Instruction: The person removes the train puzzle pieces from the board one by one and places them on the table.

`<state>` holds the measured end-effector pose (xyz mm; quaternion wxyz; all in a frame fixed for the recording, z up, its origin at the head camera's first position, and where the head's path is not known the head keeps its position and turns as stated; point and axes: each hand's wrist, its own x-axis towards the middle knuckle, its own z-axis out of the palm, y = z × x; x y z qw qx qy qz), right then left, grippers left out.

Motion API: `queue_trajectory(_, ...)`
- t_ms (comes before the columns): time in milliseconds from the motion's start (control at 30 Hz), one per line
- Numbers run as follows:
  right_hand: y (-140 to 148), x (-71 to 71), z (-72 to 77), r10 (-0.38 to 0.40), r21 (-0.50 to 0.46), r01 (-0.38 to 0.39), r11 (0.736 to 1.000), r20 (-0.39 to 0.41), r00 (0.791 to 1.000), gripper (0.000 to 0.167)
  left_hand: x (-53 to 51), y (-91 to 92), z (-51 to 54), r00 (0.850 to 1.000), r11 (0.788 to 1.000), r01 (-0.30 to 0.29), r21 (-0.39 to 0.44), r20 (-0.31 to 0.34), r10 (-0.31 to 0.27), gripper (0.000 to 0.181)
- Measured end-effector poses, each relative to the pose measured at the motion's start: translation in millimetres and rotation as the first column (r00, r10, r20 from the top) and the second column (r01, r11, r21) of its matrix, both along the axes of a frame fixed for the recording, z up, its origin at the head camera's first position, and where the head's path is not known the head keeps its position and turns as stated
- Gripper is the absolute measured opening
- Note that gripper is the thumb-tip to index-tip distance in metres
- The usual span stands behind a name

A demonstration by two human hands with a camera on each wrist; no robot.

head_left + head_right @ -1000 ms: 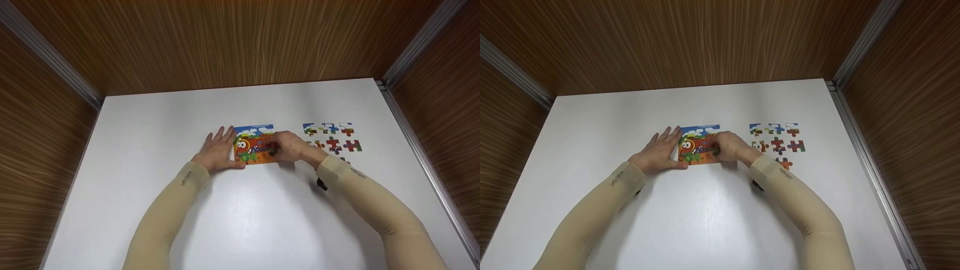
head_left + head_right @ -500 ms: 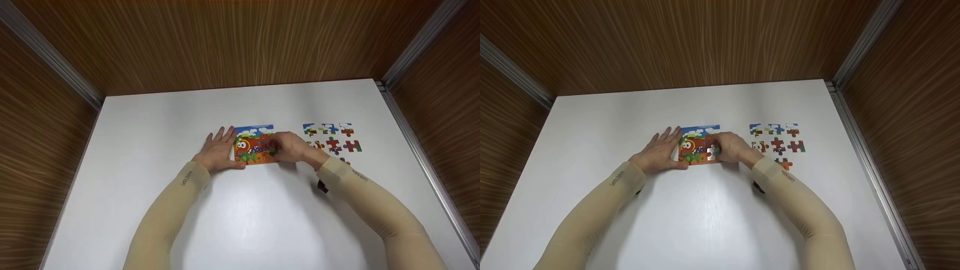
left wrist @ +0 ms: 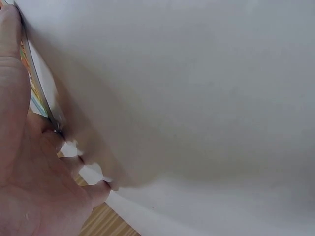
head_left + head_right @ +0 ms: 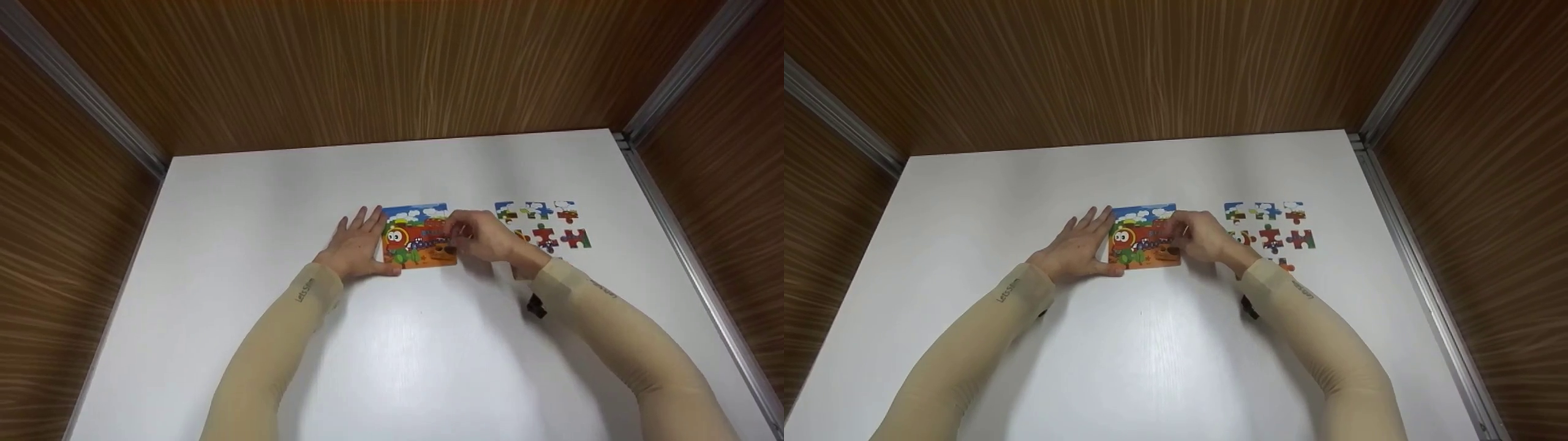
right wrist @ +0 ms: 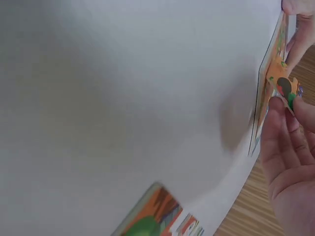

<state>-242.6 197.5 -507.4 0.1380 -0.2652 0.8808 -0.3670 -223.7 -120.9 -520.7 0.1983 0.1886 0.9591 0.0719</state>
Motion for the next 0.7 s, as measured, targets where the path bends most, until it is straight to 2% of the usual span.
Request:
queue_trajectory(200, 25.9, 3.2, 7.2, -0.034, -0.035, 0.035, 0.999, 0.045, 0.998, 0.021, 1.2, -0.6, 0.4, 1.000, 1.000, -0.005, 0.022, 0.010, 0.005, 0.137)
queue_trajectory(433, 62.5, 5.8, 17.0, -0.082, -0.054, 0.087, 0.995, 0.084, 0.993, 0.019, -0.9, -0.4, -0.5, 1.000, 1.000, -0.006, 0.004, 0.010, 0.006, 0.137)
queue_trajectory(700, 114.0, 15.5, 23.3, -0.128, -0.015, 0.129, 0.992, 0.056, 0.990, 0.017, -0.3, -0.1, -2.0, 1.000, 1.000, -0.007, 0.014, 0.017, 0.007, 0.137)
